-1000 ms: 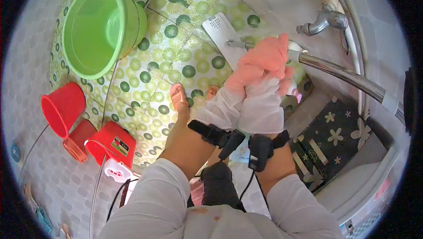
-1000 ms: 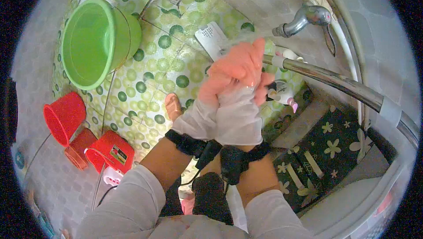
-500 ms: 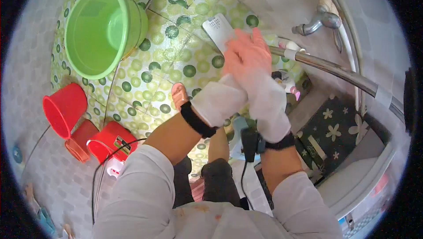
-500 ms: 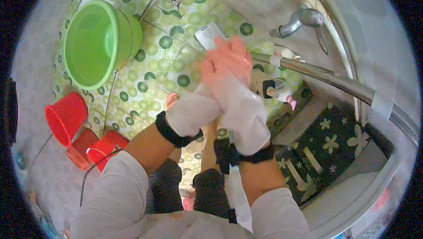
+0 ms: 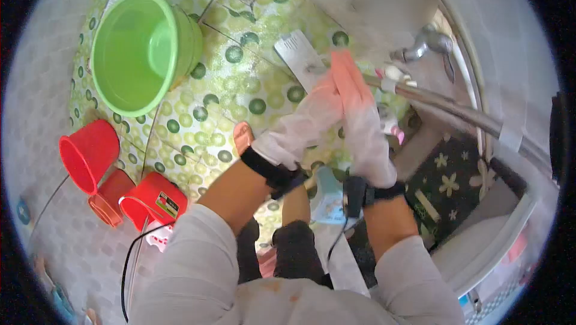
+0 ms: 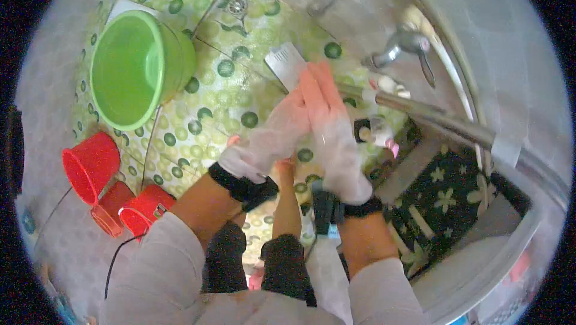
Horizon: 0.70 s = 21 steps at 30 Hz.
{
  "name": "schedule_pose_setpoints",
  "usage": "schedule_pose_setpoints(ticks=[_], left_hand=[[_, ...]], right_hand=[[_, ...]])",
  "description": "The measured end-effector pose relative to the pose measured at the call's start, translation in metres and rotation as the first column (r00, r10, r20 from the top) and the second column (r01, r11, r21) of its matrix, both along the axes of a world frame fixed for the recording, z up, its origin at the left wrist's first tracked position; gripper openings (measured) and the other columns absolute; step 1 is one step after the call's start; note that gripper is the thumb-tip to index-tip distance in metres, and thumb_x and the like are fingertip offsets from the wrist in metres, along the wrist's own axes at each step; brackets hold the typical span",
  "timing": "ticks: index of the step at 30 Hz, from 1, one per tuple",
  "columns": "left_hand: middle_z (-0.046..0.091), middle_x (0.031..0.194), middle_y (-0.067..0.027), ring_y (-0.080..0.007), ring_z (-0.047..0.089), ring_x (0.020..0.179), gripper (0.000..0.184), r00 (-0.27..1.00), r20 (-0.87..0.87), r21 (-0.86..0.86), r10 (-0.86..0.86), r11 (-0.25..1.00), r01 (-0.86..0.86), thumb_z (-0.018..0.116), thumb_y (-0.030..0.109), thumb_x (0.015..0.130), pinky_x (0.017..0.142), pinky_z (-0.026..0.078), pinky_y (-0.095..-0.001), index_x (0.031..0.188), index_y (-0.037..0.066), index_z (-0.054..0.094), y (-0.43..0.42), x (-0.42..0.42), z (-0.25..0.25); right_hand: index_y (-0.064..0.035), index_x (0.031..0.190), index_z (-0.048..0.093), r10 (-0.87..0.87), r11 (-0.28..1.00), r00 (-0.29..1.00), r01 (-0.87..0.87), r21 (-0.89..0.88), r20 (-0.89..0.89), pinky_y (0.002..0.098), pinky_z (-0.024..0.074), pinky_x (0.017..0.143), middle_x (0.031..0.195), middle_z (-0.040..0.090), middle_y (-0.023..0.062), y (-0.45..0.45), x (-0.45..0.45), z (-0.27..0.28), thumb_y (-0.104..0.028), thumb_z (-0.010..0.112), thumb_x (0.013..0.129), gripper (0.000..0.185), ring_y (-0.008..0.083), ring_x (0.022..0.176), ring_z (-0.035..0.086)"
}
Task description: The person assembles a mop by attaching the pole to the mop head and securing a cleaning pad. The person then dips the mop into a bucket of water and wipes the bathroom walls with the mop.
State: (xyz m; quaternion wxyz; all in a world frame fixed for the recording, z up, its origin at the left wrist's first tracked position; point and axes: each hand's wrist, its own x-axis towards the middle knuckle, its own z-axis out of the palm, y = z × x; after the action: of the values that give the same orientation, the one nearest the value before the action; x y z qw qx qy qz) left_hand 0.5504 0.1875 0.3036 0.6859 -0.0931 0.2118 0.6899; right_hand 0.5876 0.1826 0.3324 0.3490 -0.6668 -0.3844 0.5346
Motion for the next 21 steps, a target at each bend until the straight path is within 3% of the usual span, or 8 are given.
schedule_pose_setpoints(ticks=[3, 4, 5, 9, 11, 12, 15, 21], left_hand=[[0.045, 0.132, -0.0123, -0.0293, 0.044, 0.12, 0.042, 0.944, -0.274, -0.075, 0.185, 0.974, -0.213, 0.029, 0.03, 0.1, 0.103, 0.034, -0.0374, 0.135, 0.007, 0.032, 0.003, 0.025, -0.019], [0.044, 0.133, -0.0139, -0.0285, 0.043, 0.122, 0.045, 0.653, -0.701, -0.071, -0.288, 0.939, 0.337, 0.031, 0.031, 0.099, 0.102, 0.034, -0.0382, 0.136, 0.006, 0.032, 0.003, 0.029, -0.055], [0.042, 0.135, -0.0156, -0.0277, 0.042, 0.123, 0.047, 0.002, -0.897, -0.306, -0.442, 0.625, 0.719, 0.033, 0.032, 0.099, 0.102, 0.034, -0.0391, 0.137, 0.005, 0.031, 0.004, 0.032, -0.088], [0.053, 0.12, -0.0154, -0.0239, 0.052, 0.11, 0.043, 0.432, -0.851, -0.09, -0.298, 0.893, 0.44, 0.041, 0.037, 0.096, 0.091, 0.042, -0.0376, 0.123, 0.005, 0.047, 0.027, 0.027, -0.027], [0.06, 0.099, -0.0105, -0.0228, 0.056, 0.095, 0.036, 0.751, -0.165, -0.032, -0.64, 0.764, 0.644, 0.047, 0.038, 0.092, 0.079, 0.046, -0.0355, 0.102, 0.005, 0.056, 0.069, 0.013, -0.041], [0.056, 0.089, -0.0047, -0.0194, 0.054, 0.085, 0.016, 0.829, 0.054, 0.259, -0.557, 0.809, 0.527, 0.047, 0.024, 0.093, 0.082, 0.045, -0.0325, 0.097, 0.01, 0.054, 0.07, 0.011, -0.052], [0.056, 0.084, -0.0038, -0.0193, 0.054, 0.077, 0.011, 0.648, 0.218, 0.48, -0.73, 0.658, 0.58, 0.053, 0.022, 0.089, 0.074, 0.046, -0.033, 0.089, 0.011, 0.053, 0.062, 0.039, -0.094], [0.052, 0.075, -0.0023, -0.0176, 0.052, 0.07, 0.011, 0.764, -0.155, 0.027, -0.627, 0.77, 0.637, 0.062, 0.017, 0.081, 0.069, 0.046, -0.0301, 0.081, 0.011, 0.052, 0.065, 0.034, -0.045]], right_hand=[[-0.0059, 0.116, 0.054, -0.082, 0.982, 0.977, 0.045, 0.186, 0.198, 0.0348, 0.0441, 0.087, 0.117, 0.056, 0.0061, 0.009, -0.01, -0.011, -0.023, 0.052, 0.089, 0.031, 0.0187, 0.094, 0.057], [-0.006, 0.116, 0.054, -0.171, 0.973, 0.985, 0.164, 0.16, 0.034, 0.035, 0.0443, 0.086, 0.117, 0.056, 0.0059, 0.022, -0.001, -0.021, -0.023, 0.052, 0.09, 0.031, 0.0184, 0.094, 0.057], [-0.0061, 0.116, 0.054, -0.281, 0.945, 0.933, 0.309, 0.104, -0.224, 0.0351, 0.0446, 0.086, 0.117, 0.056, 0.0058, 0.03, 0.012, -0.031, -0.023, 0.052, 0.09, 0.031, 0.0181, 0.093, 0.057], [-0.0065, 0.116, 0.053, -0.362, 0.822, 0.517, 0.569, -0.004, -0.776, 0.0356, 0.0454, 0.084, 0.117, 0.056, 0.0051, 0.035, 0.058, -0.067, -0.023, 0.051, 0.09, 0.03, 0.0167, 0.091, 0.058], [-0.0065, 0.114, 0.053, -0.353, 0.796, 0.426, 0.604, -0.028, -0.833, 0.0358, 0.0454, 0.082, 0.114, 0.056, 0.0052, 0.034, 0.056, -0.074, -0.022, 0.051, 0.09, 0.029, 0.0167, 0.089, 0.058], [-0.0063, 0.113, 0.053, -0.339, 0.803, 0.415, 0.595, -0.03, -0.844, 0.0358, 0.0451, 0.081, 0.112, 0.056, 0.0055, 0.034, 0.055, -0.076, -0.022, 0.052, 0.09, 0.028, 0.017, 0.088, 0.057], [-0.0059, 0.109, 0.054, -0.336, 0.817, 0.414, 0.575, -0.043, -0.846, 0.0359, 0.0444, 0.077, 0.106, 0.055, 0.0063, 0.034, 0.049, -0.079, -0.022, 0.052, 0.089, 0.026, 0.0179, 0.085, 0.057], [-0.005, 0.101, 0.054, -0.302, 0.915, 0.86, 0.383, 0.13, -0.412, 0.0361, 0.0429, 0.07, 0.093, 0.055, 0.0079, 0.024, 0.052, -0.071, -0.021, 0.054, 0.087, 0.021, 0.0197, 0.078, 0.055]])
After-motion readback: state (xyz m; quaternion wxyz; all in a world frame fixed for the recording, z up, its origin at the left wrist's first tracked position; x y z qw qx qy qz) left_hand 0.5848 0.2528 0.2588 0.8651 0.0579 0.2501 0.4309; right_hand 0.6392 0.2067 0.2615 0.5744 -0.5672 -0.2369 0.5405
